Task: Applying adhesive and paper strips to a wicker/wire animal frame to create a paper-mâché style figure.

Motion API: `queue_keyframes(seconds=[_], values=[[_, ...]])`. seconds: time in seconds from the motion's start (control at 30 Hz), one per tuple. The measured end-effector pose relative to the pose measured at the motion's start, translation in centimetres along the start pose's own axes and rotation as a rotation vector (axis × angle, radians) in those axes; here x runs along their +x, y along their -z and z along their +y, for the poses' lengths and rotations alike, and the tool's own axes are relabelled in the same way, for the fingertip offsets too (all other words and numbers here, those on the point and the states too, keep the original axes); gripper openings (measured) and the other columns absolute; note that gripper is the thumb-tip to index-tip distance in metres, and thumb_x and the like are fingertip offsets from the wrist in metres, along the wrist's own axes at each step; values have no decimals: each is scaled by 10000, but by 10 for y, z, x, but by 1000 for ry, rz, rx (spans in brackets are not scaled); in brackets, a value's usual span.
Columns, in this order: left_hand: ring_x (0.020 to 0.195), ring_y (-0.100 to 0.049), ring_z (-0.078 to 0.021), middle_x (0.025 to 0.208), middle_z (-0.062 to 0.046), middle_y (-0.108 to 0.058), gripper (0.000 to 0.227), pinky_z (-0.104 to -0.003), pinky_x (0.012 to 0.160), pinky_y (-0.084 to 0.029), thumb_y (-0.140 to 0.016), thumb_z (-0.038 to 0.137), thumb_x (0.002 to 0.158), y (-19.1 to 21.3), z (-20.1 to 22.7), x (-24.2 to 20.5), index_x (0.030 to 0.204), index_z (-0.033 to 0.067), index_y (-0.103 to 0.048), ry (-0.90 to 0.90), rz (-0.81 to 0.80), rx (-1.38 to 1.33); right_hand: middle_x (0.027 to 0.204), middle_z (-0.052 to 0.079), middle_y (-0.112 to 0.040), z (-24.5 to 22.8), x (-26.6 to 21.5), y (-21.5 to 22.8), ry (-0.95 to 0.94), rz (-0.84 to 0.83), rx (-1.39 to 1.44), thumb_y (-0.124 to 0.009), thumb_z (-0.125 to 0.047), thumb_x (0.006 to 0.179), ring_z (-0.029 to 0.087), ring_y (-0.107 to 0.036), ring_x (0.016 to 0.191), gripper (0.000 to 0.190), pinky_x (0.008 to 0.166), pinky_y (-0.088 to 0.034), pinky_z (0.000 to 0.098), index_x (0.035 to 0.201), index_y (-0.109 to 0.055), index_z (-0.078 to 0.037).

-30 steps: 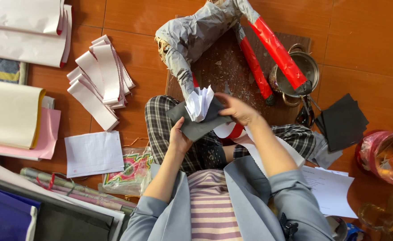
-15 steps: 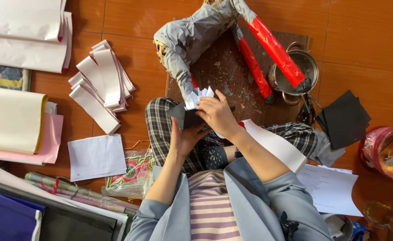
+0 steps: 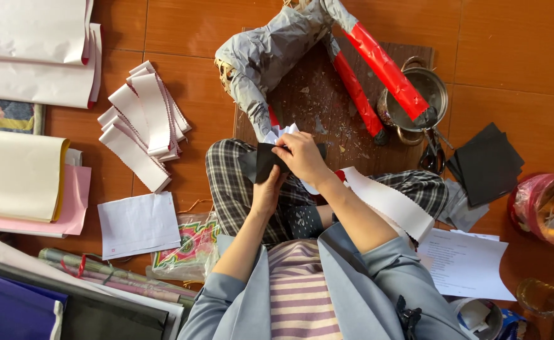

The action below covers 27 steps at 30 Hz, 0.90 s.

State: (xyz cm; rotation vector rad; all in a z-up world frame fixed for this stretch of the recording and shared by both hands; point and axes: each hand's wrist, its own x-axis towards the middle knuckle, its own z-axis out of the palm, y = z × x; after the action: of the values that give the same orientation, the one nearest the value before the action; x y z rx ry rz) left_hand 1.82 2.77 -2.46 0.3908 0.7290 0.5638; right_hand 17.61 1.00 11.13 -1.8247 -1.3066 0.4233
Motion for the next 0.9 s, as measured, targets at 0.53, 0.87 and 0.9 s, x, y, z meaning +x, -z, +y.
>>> queue_keyframes(seconds=[0.53, 0.87, 0.9], values=[[1193, -597, -190, 1329, -38, -585, 755, -357, 980, -538, -788, 350, 875, -29, 43, 42, 1485, 184, -375, 27, -133, 68, 927, 132, -741, 4, 17, -10, -233, -101, 89, -754, -48, 858, 319, -745, 910, 220, 749, -575, 394, 1033, -621, -35], [1200, -607, -237, 1310, -67, -615, 823, -384, 994, -541, -875, 206, 806, -43, 51, 41, 1482, 130, -413, 93, -142, 3, 1089, 109, -742, 10, 20, 17, -316, -93, 203, -698, -57, 931, 222, -751, 956, 191, 818, -588, 337, 1120, -673, -39], [1204, -614, -232, 1315, -51, -618, 827, -375, 1008, -544, -872, 161, 793, -42, 49, 43, 1481, 134, -413, 68, -134, 7, 1146, 95, -737, 12, 15, 27, -269, -14, 232, -680, -48, 949, 205, -744, 1015, 216, 854, -597, 325, 1163, -698, -49]])
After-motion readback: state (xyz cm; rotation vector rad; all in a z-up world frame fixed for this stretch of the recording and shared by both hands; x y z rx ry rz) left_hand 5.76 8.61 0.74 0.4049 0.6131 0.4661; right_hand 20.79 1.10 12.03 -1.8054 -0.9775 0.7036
